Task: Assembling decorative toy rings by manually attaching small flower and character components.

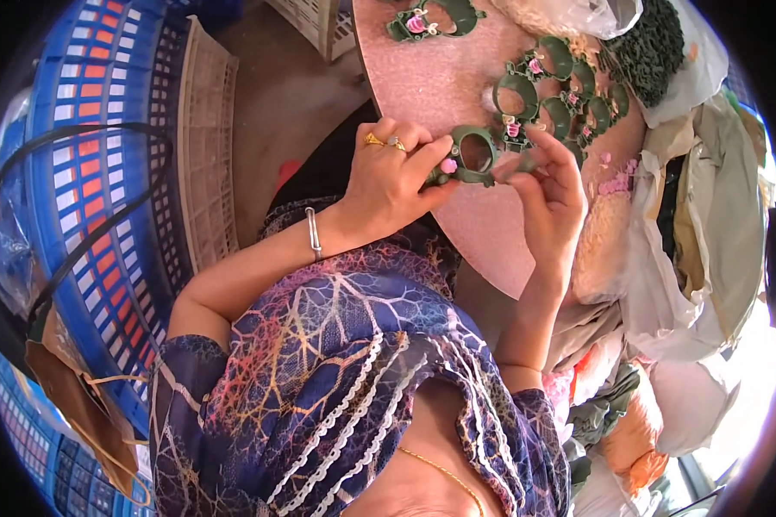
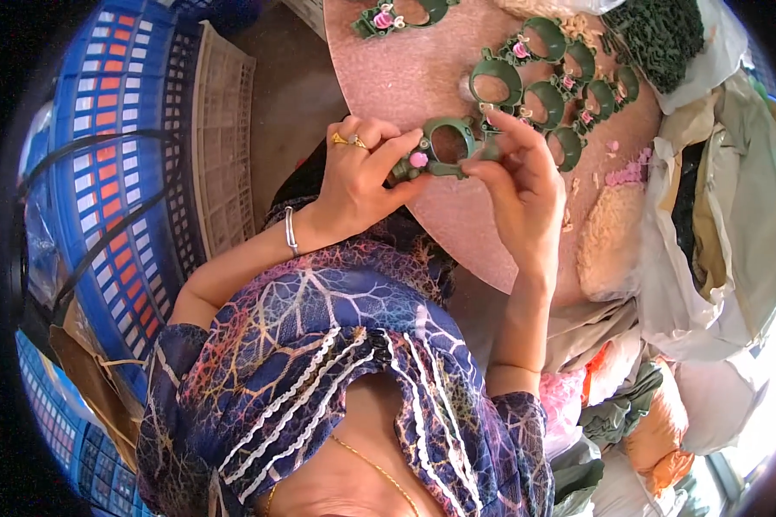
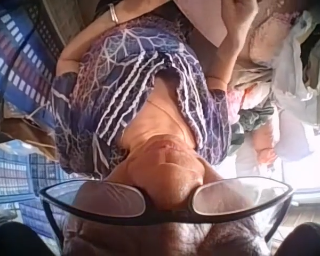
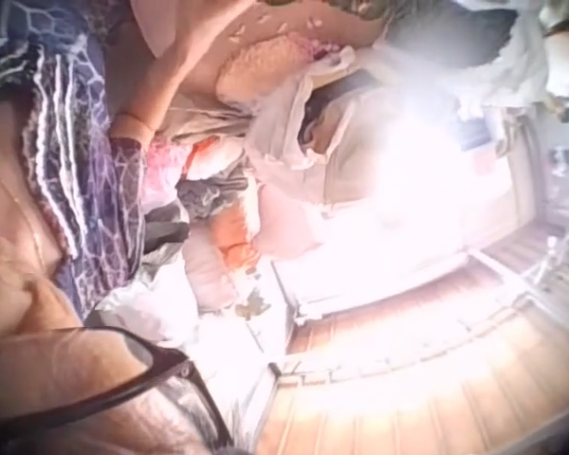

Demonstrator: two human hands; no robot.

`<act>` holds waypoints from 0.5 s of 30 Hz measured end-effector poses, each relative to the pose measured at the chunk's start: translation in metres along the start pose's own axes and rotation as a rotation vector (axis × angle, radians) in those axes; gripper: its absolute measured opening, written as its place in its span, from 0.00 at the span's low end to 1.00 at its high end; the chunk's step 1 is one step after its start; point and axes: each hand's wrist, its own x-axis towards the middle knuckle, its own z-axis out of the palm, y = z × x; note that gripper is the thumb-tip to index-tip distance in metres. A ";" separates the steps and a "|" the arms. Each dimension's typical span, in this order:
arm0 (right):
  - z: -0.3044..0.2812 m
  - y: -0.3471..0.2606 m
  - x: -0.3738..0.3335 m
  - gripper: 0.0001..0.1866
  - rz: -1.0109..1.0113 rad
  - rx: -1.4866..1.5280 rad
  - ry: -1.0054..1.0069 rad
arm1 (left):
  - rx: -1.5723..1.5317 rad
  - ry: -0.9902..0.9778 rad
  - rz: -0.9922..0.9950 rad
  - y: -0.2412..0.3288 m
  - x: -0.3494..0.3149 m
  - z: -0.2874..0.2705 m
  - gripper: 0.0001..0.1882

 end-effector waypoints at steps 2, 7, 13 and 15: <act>-0.001 0.003 0.008 0.18 -0.004 -0.115 -0.016 | -0.003 0.012 -0.005 -0.001 -0.003 0.000 0.25; 0.003 -0.020 0.034 0.08 -0.273 -0.479 -0.372 | -0.029 0.026 -0.012 0.000 -0.004 -0.001 0.25; 0.008 -0.021 0.044 0.04 -0.279 -0.624 -0.447 | -0.045 0.001 -0.026 -0.001 -0.002 -0.004 0.26; 0.007 -0.025 0.048 0.04 -0.285 -0.648 -0.484 | -0.048 0.011 -0.011 -0.001 -0.002 -0.003 0.26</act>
